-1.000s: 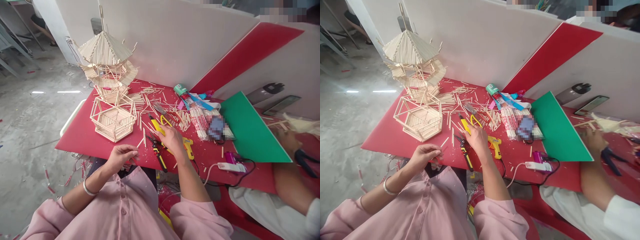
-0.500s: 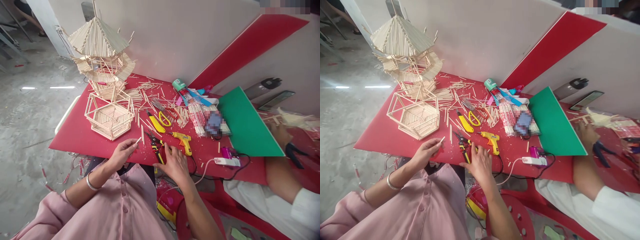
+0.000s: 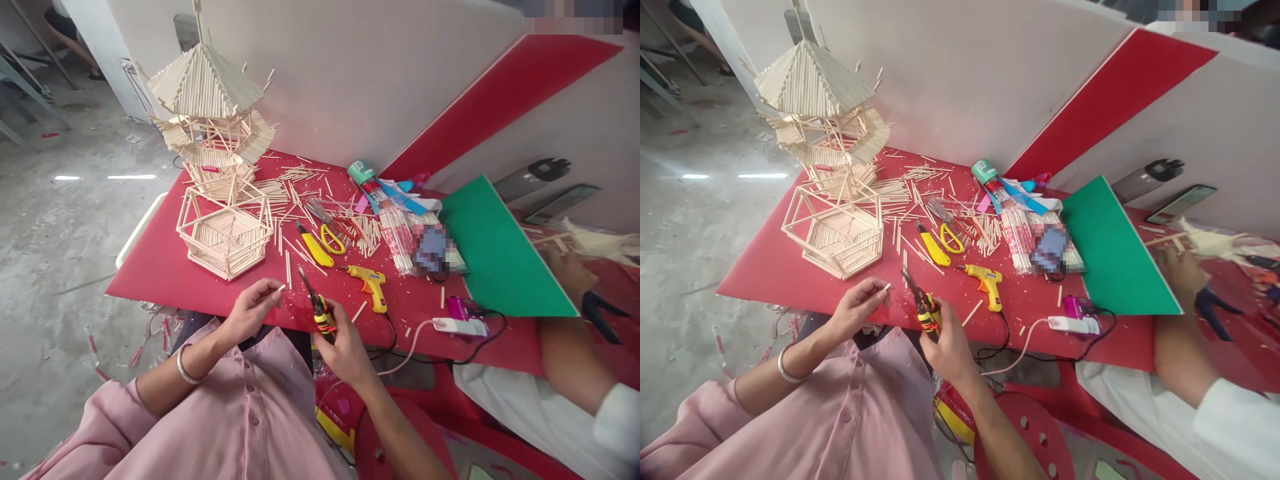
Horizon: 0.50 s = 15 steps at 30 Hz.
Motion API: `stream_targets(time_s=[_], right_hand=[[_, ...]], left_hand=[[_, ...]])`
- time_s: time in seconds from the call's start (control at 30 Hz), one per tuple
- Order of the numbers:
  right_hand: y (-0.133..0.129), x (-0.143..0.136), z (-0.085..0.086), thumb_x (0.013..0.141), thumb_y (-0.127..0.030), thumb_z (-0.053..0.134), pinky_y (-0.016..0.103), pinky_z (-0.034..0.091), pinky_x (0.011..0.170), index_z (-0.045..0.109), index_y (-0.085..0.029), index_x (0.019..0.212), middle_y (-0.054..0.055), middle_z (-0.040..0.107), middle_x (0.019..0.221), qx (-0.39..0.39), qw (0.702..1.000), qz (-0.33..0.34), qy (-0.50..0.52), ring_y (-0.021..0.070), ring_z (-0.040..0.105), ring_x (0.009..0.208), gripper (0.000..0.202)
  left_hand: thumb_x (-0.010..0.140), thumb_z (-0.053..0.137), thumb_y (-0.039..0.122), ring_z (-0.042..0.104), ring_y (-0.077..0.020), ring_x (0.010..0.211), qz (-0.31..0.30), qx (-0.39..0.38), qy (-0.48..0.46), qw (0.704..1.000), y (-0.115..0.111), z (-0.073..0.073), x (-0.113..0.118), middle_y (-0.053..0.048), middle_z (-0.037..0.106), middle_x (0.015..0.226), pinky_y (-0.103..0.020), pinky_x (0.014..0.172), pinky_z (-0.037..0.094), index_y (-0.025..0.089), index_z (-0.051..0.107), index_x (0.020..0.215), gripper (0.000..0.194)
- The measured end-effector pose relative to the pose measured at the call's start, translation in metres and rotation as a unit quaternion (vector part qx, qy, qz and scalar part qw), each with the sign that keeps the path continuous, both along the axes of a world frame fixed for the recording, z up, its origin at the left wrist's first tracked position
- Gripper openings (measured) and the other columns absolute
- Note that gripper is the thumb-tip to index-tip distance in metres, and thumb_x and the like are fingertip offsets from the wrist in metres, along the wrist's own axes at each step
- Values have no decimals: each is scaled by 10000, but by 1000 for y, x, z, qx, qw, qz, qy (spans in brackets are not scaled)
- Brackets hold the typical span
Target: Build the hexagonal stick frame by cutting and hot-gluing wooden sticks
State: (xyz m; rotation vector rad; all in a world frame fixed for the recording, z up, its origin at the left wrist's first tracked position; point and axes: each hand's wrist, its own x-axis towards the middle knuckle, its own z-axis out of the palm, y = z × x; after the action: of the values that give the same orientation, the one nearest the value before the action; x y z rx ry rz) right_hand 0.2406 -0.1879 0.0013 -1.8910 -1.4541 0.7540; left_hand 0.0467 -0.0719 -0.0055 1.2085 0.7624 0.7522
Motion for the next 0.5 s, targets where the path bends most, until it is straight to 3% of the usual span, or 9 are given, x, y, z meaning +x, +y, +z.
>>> stream_targets(time_s=[0.2, 0.5], right_hand=[[3, -13, -3, 711, -116, 506, 502, 442, 1075, 375, -181, 1392, 149, 518, 1297, 22, 993, 74, -87, 295, 515, 1243, 696], [4, -14, -5, 732, -135, 507, 521, 441, 1081, 349, -166, 1428, 163, 502, 1330, 11, 989, 93, -116, 310, 494, 1268, 714]], left_hand=[[934, 554, 471, 587, -154, 757, -15, 84, 36, 996, -2, 1, 0, -36, 643, 769, -267, 749, 465, 163, 632, 825, 337], [947, 509, 382, 553, -137, 685, -13, 148, 97, 984, -1, 3, -5, -24, 630, 707, -241, 677, 426, 161, 617, 749, 316]])
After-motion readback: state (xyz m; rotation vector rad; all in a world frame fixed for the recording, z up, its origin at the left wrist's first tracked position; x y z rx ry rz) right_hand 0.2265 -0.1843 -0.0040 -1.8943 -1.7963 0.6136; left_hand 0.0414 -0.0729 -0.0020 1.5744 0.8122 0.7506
